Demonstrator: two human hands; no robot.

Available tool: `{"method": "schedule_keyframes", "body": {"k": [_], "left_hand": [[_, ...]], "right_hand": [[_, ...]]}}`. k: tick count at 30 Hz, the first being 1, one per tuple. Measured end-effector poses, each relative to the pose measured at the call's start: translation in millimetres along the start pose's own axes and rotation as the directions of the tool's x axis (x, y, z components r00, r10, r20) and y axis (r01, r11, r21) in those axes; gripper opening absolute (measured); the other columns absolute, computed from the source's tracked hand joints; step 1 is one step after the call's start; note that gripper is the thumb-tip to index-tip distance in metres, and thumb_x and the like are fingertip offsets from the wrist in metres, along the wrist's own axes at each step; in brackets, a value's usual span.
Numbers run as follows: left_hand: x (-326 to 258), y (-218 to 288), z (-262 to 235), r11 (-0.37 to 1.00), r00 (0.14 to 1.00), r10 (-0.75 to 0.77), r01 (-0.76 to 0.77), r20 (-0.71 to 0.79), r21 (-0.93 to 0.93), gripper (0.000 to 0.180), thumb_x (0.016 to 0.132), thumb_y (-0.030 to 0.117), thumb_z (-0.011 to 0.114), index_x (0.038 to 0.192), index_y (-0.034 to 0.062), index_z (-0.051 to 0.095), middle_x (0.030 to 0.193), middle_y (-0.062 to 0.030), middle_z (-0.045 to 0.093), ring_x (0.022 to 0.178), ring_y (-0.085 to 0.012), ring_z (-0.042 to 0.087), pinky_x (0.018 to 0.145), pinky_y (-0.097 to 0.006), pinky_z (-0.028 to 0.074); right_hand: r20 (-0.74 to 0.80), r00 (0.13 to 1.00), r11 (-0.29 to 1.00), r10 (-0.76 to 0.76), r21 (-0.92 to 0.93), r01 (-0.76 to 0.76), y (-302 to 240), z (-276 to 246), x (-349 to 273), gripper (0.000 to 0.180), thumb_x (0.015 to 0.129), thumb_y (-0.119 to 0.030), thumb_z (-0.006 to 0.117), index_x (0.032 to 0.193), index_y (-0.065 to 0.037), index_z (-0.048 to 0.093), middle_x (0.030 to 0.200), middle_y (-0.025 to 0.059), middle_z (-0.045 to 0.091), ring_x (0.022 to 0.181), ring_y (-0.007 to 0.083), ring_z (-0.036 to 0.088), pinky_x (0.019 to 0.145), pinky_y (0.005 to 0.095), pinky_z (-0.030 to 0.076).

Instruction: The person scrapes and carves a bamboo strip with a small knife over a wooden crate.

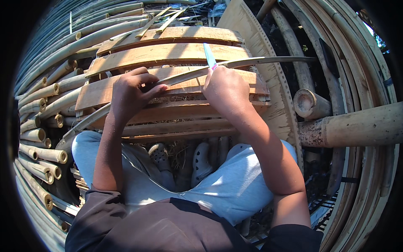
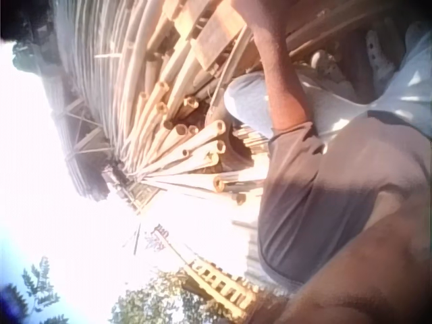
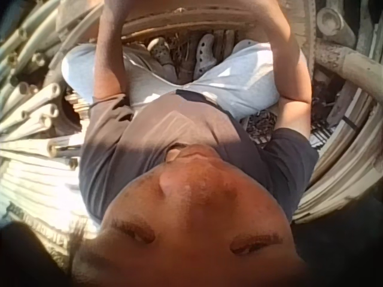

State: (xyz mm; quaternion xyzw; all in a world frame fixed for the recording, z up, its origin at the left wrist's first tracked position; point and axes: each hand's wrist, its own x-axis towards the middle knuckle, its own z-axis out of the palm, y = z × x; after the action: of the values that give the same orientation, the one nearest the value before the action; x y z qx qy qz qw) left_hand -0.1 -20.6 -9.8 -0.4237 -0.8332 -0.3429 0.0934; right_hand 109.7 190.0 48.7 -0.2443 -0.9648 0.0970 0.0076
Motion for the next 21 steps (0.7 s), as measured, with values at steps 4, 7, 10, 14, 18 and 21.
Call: {"method": "schedule_keyframes", "body": {"k": [4, 7, 10, 14, 18, 21], "left_hand": [[1.9, 3.4, -2.0, 1.000, 1.000, 0.000, 0.001, 0.021, -0.016, 0.028, 0.081, 0.032, 0.086, 0.088, 0.0055, 0.079, 0.079, -0.0048, 0.068, 0.068, -0.0192, 0.069, 0.063, -0.032, 0.054], [-2.4, 1.6, -1.8, 1.000, 0.999, -0.024, 0.024, -0.028, 0.017, 0.028, 0.081, 0.031, 0.087, 0.087, 0.0049, 0.079, 0.079, -0.0048, 0.068, 0.068, -0.0191, 0.069, 0.063, -0.032, 0.053], [-1.6, 3.0, 1.4, 1.000, 0.998, -0.026, 0.026, -0.050, -0.007, 0.028, 0.081, 0.030, 0.087, 0.087, 0.0044, 0.079, 0.079, -0.0049, 0.068, 0.067, -0.0192, 0.068, 0.063, -0.032, 0.053], [-1.1, -0.9, -5.2, 0.998, 1.000, -0.018, 0.019, 0.019, -0.061, 0.028, 0.081, 0.031, 0.087, 0.088, 0.0042, 0.078, 0.080, -0.0052, 0.069, 0.068, -0.0192, 0.069, 0.064, -0.032, 0.054], [-2.9, -2.9, -4.6, 0.999, 0.999, -0.037, 0.037, -0.006, -0.038, 0.030, 0.083, 0.036, 0.084, 0.088, 0.0065, 0.079, 0.080, -0.0051, 0.069, 0.072, -0.0212, 0.070, 0.065, -0.035, 0.054], [0.0, -0.3, -3.5, 0.998, 0.999, -0.050, 0.050, 0.000, -0.035, 0.032, 0.084, 0.041, 0.082, 0.087, 0.0088, 0.079, 0.080, -0.0047, 0.068, 0.074, -0.0239, 0.069, 0.067, -0.038, 0.054]], "right_hand": [[0.039, 0.994, 0.994, -0.105, -0.001, 0.105, -22.4, 18.1, -30.1, 0.042, 0.104, -0.029, 0.052, 0.088, 0.004, 0.072, 0.084, 0.0275, 0.072, 0.080, 0.0410, 0.074, 0.077, 0.0500, 0.059], [0.043, 0.998, 0.999, -0.052, 0.001, 0.052, -8.4, 3.4, -9.3, 0.042, 0.104, -0.029, 0.051, 0.089, 0.004, 0.072, 0.083, 0.0268, 0.072, 0.081, 0.0416, 0.074, 0.078, 0.0506, 0.059], [-0.058, 0.998, 0.997, 0.033, -0.068, -0.037, 5.5, -1.9, -2.8, 0.038, 0.103, -0.027, 0.052, 0.092, 0.003, 0.072, 0.085, 0.0225, 0.074, 0.080, 0.0381, 0.075, 0.073, 0.0467, 0.061], [-0.060, 0.998, 0.998, -0.012, -0.061, 0.009, -4.6, 5.9, -11.0, 0.031, 0.102, -0.022, 0.052, 0.097, 0.004, 0.069, 0.089, 0.0251, 0.073, 0.088, 0.0419, 0.073, 0.080, 0.0508, 0.058], [0.121, 0.993, 0.982, -0.003, 0.187, -0.020, 22.0, -19.4, 2.9, 0.034, 0.103, -0.023, 0.052, 0.100, 0.005, 0.070, 0.089, 0.0289, 0.071, 0.090, 0.0468, 0.070, 0.084, 0.0525, 0.055], [-0.040, 0.998, 0.979, -0.038, 0.199, 0.046, 20.9, 4.1, -6.5, 0.036, 0.103, -0.025, 0.052, 0.098, 0.006, 0.070, 0.089, 0.0292, 0.071, 0.089, 0.0468, 0.070, 0.084, 0.0527, 0.055]]}}
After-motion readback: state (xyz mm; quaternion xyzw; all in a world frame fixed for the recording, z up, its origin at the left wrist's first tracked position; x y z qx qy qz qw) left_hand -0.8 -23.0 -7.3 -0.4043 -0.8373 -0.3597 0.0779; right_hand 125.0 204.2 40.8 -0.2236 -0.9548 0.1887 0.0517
